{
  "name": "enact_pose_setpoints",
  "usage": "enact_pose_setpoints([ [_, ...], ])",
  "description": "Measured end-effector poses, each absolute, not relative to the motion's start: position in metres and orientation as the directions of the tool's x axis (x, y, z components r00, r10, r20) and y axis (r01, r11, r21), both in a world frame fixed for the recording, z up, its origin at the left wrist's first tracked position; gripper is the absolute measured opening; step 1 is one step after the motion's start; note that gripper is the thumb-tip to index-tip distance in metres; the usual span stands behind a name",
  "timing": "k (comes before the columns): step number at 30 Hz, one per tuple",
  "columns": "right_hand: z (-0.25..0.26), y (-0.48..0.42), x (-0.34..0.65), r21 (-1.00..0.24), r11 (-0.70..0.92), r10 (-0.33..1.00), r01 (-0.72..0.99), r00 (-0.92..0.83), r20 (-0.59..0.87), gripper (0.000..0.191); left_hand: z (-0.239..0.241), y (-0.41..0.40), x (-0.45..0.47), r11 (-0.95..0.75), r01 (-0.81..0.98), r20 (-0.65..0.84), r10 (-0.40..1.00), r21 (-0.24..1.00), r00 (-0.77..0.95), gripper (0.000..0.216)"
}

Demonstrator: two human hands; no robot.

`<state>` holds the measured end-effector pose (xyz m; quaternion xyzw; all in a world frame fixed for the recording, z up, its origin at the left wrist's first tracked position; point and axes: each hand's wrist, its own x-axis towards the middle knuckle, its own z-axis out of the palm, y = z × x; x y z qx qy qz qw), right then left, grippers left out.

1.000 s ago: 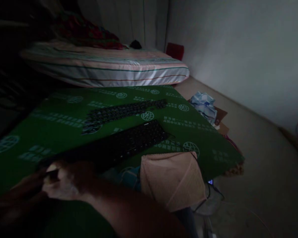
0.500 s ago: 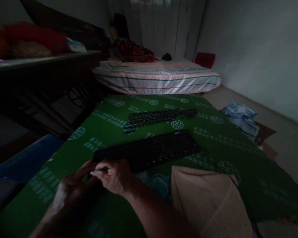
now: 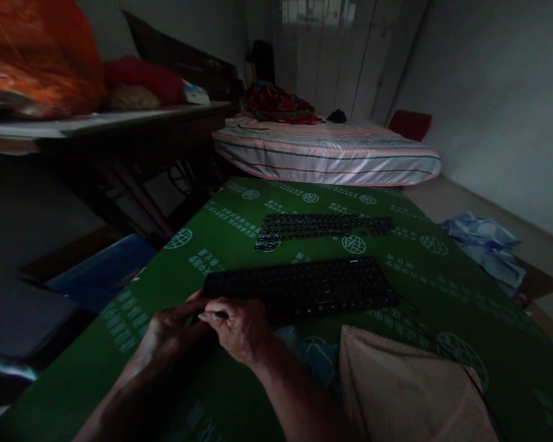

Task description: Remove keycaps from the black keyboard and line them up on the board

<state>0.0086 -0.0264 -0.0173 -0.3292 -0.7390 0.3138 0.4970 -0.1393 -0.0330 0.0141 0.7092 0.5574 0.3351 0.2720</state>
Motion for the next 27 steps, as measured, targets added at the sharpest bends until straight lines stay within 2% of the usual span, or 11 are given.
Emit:
enact_pose_setpoints([
  [5, -0.015, -0.027, 0.009, -0.829, 0.547, 0.83, 0.118, -0.204, 0.519, 0.012, 0.016, -0.037, -0.139, -0.203, 0.588, 0.144, 0.979, 0.783, 0.145, 0.027],
  [8, -0.013, -0.029, 0.012, -0.834, 0.542, 0.83, 0.102, -0.218, 0.513, 0.021, 0.015, -0.038, -0.138, -0.165, 0.552, 0.154, 0.986, 0.817, 0.067, 0.027],
  [11, -0.01, -0.03, 0.016, -0.786, 0.603, 0.79, 0.135, -0.239, 0.565, 0.028, 0.012, -0.04, -0.138, -0.125, 0.504, 0.156, 0.988, 0.855, -0.02, 0.02],
  [14, -0.007, -0.03, 0.02, -0.718, 0.652, 0.758, 0.245, -0.247, 0.604, 0.025, 0.01, -0.04, -0.14, -0.093, 0.475, 0.133, 0.99, 0.875, -0.052, 0.02],
  [19, 0.0, -0.029, 0.024, -0.652, 0.696, 0.716, 0.301, -0.365, 0.595, 0.025, 0.015, -0.041, -0.14, -0.088, 0.469, 0.108, 0.994, 0.879, -0.015, 0.018],
  [27, 0.006, -0.031, 0.028, -0.662, 0.671, 0.726, 0.335, -0.481, 0.492, 0.023, 0.021, -0.042, -0.14, -0.1, 0.438, 0.08, 0.995, 0.893, 0.063, 0.015],
])
